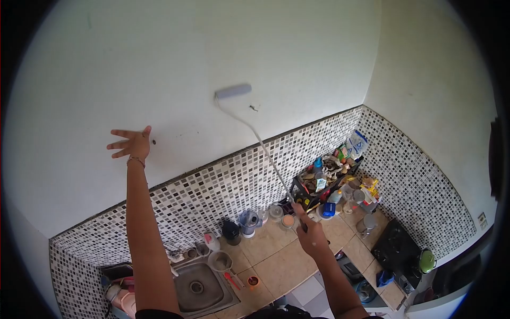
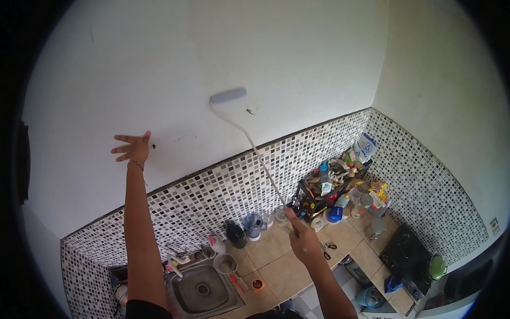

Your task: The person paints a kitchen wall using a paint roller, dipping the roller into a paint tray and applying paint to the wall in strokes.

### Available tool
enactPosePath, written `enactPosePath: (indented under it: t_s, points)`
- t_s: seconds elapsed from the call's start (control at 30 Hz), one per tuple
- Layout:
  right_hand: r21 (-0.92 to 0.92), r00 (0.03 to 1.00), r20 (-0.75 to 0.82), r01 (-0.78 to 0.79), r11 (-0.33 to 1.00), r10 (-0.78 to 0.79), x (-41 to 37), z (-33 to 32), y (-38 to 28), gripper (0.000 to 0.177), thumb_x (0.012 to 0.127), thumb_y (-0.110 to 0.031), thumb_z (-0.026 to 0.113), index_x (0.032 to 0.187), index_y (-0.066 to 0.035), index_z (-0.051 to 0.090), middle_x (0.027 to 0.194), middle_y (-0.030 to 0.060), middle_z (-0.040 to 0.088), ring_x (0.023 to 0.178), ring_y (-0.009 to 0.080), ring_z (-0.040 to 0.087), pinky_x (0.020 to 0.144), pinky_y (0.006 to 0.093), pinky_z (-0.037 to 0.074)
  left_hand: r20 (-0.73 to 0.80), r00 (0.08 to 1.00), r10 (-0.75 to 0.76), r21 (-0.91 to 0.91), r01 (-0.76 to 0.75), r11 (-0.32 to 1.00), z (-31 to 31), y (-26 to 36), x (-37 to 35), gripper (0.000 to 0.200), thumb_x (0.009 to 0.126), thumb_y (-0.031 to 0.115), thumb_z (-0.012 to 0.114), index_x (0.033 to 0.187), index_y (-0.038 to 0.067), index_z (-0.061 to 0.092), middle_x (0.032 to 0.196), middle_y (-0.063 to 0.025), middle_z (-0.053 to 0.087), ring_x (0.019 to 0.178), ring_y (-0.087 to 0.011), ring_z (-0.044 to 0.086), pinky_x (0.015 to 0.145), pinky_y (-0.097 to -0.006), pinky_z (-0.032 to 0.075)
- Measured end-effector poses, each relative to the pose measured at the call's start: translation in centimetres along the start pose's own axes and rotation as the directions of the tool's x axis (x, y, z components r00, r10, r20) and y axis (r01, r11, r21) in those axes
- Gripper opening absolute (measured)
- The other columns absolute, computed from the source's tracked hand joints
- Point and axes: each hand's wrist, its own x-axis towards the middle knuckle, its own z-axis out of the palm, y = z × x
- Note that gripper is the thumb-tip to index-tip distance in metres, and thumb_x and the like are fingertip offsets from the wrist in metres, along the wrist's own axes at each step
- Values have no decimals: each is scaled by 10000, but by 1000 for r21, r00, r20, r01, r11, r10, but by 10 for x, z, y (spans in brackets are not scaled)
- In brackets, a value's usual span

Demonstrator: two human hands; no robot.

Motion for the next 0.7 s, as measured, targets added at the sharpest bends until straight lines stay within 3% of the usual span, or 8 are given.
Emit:
enactPosePath:
  t_s: [0.1,0.23,0.27,0.37,0.4,0.5,0.6,0.7]
  points:
    - [49,985,-64,164,985,-161,25,-16,-31,680,864,24,517,1475,-251,396,607,204,500,493,333,460,547,368,440,25,1000,11,69,-13,998,0,-8,-2,1271,845,598,650,1435,90,-355,1405,-391,-396,1247,-669,-336,1028,-787,87]
    - [-30,972,-96,213,977,-215,34,-52,-70,690,887,19,528,1495,-257,353,623,221,504,505,338,459,553,368,439,3,1000,17,149,-17,989,2,-8,5,1268,845,626,627,1439,63,-341,1405,-429,-357,1250,-674,-329,1032,-779,1]
    - [-28,983,-71,165,986,-166,23,-64,-84,670,908,-12,549,1501,-247,344,713,235,590,568,370,556,597,365,472,-31,998,63,169,-57,984,8,-14,9,1269,848,596,648,1441,61,-339,1419,-425,-343,1263,-662,-331,1033,-768,-45]
    - [74,979,-161,136,988,-123,-5,-63,-54,681,923,-42,563,1521,-236,301,863,241,663,688,423,640,651,355,494,-57,995,82,187,-70,980,18,-22,10,1266,849,554,675,1447,81,-336,1437,-398,-346,1277,-642,-337,1041,-768,-23]
    - [-19,967,-175,183,983,-184,-14,-62,-41,702,939,-65,561,1542,-233,244,948,231,683,804,453,660,710,349,509,-46,995,84,181,-74,981,19,-25,8,1264,850,542,681,1448,91,-336,1440,-387,-353,1278,-635,-343,1045,-767,-19]
    - [-62,977,-125,164,985,-171,-27,-62,-11,632,966,-86,545,1530,-196,282,1166,284,613,991,442,639,835,351,476,-5,997,74,166,-72,983,17,-29,2,1254,855,508,694,1451,119,-340,1442,-355,-382,1275,-618,-365,1054,-763,-3]
    - [-212,980,57,-176,961,192,-14,-78,-13,579,969,-89,543,1505,-180,343,1128,274,629,974,433,635,828,365,474,29,997,68,130,-71,989,14,-27,-1,1235,867,482,689,1449,138,-346,1428,-327,-423,1259,-609,-393,1058,-763,15]
    - [-126,984,32,-167,978,173,-2,-96,-12,491,998,-172,517,1474,-214,401,1091,280,645,975,424,645,815,381,488,23,995,100,71,-102,992,15,-30,0,1217,880,457,681,1445,143,-351,1415,-310,-453,1247,-601,-412,1057,-765,25]
